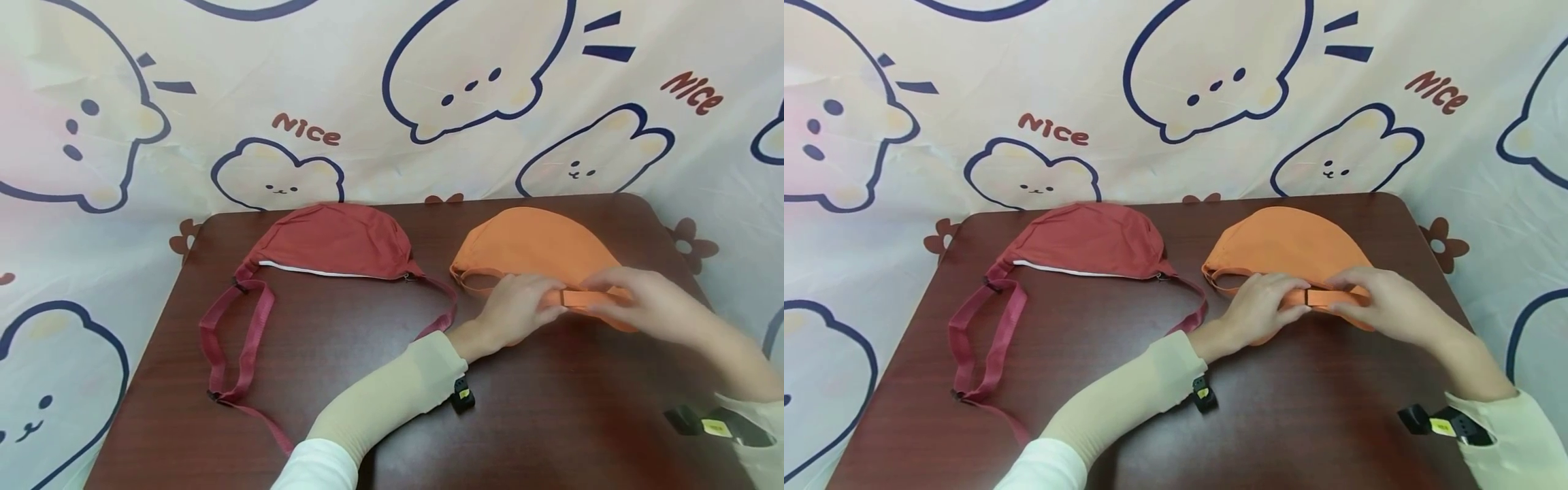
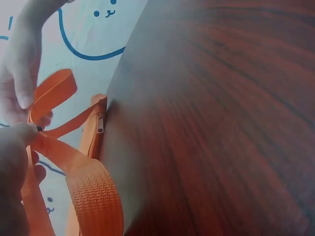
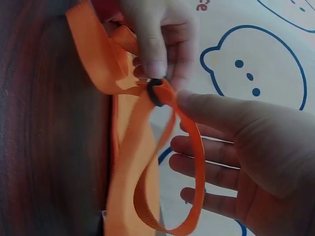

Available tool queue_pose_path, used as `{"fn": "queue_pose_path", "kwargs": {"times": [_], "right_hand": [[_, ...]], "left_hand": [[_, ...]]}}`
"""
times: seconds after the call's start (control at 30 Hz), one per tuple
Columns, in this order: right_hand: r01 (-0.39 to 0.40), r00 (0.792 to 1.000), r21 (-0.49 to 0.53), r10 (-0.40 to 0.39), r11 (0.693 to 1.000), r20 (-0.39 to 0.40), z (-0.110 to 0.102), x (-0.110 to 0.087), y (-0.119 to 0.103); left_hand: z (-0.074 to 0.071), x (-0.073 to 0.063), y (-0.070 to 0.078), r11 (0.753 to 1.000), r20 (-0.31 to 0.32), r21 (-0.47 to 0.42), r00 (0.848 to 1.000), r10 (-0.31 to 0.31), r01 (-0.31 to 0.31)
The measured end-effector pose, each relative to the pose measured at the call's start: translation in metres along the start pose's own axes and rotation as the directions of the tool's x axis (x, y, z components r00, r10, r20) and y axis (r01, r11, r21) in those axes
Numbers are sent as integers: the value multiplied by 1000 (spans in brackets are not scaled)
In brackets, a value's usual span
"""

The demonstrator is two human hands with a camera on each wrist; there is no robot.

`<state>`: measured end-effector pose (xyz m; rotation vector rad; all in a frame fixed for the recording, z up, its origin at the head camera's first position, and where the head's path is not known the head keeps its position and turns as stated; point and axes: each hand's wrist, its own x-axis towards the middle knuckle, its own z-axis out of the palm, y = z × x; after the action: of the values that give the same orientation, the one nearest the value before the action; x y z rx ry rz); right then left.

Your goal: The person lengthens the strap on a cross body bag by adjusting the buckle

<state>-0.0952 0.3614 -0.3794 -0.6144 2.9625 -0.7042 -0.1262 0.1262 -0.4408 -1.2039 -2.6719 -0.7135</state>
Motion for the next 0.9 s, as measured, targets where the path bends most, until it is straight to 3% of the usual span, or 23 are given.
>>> {"fn": "queue_pose_path", "kwargs": {"times": [0.3,0.57,0.73,0.9], "right_hand": [[11,999,-18,-12,1000,-49,7,-1,-1],[112,982,-86,-124,990,-144,3,-9,7],[83,987,-90,-94,992,-126,3,-10,5],[24,995,-68,-30,997,-93,3,-11,2]], "left_hand": [[-3,0,-3,999,-34,-33,999,7,-9],[-3,-2,-9,1000,-52,-2,999,7,-7],[-3,-3,-10,999,1,-2,999,-38,38],[-1,-4,-12,999,19,0,999,-40,40]]}}
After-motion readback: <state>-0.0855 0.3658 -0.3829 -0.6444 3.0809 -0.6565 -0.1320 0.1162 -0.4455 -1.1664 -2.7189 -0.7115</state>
